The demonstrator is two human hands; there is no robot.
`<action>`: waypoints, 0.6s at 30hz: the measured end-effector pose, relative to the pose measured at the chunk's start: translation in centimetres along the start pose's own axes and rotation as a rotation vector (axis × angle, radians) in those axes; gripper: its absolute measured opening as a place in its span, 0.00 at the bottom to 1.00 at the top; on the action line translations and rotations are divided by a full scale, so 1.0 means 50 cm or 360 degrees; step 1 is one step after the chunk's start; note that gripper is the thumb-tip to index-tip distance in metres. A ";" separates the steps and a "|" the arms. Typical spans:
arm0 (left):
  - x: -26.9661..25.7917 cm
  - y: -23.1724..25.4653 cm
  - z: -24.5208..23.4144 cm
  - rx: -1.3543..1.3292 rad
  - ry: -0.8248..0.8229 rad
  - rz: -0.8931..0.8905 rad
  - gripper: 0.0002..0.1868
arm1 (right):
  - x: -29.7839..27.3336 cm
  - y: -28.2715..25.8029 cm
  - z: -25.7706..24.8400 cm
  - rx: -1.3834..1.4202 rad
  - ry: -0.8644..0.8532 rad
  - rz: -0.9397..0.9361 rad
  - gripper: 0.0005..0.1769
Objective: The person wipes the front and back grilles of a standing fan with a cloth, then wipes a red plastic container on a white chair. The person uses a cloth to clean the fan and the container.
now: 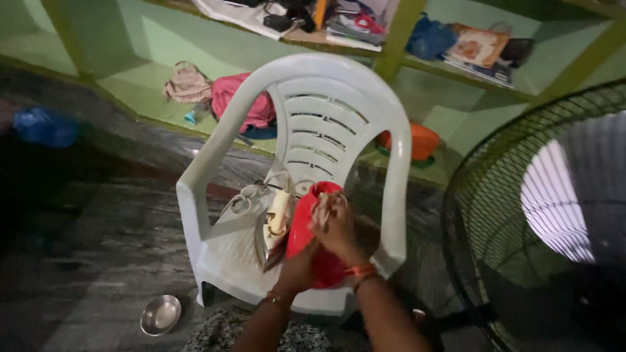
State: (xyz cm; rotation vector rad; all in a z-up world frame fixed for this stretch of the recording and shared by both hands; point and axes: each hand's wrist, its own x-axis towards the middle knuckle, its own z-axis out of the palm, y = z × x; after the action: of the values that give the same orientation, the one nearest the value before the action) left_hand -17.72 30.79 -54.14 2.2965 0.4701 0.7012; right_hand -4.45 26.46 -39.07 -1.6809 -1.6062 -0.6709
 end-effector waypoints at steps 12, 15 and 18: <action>-0.139 -0.059 0.025 -0.1519 0.0229 -0.0689 0.50 | -0.291 0.037 0.003 -0.0099 0.0092 0.0693 0.13; -0.172 -0.090 0.032 -0.1343 -0.0026 -0.0884 0.51 | -0.345 -0.078 0.024 0.0840 0.0193 0.1519 0.14; -0.172 -0.123 0.051 -0.1641 0.0043 -0.0661 0.53 | -0.352 -0.178 0.024 0.0104 -0.0010 0.0858 0.14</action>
State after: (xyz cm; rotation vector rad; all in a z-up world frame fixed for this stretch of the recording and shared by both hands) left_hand -23.84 29.49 -63.04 1.1791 0.4333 0.5668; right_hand -15.07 16.23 -52.27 -1.9494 -1.0856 -0.3340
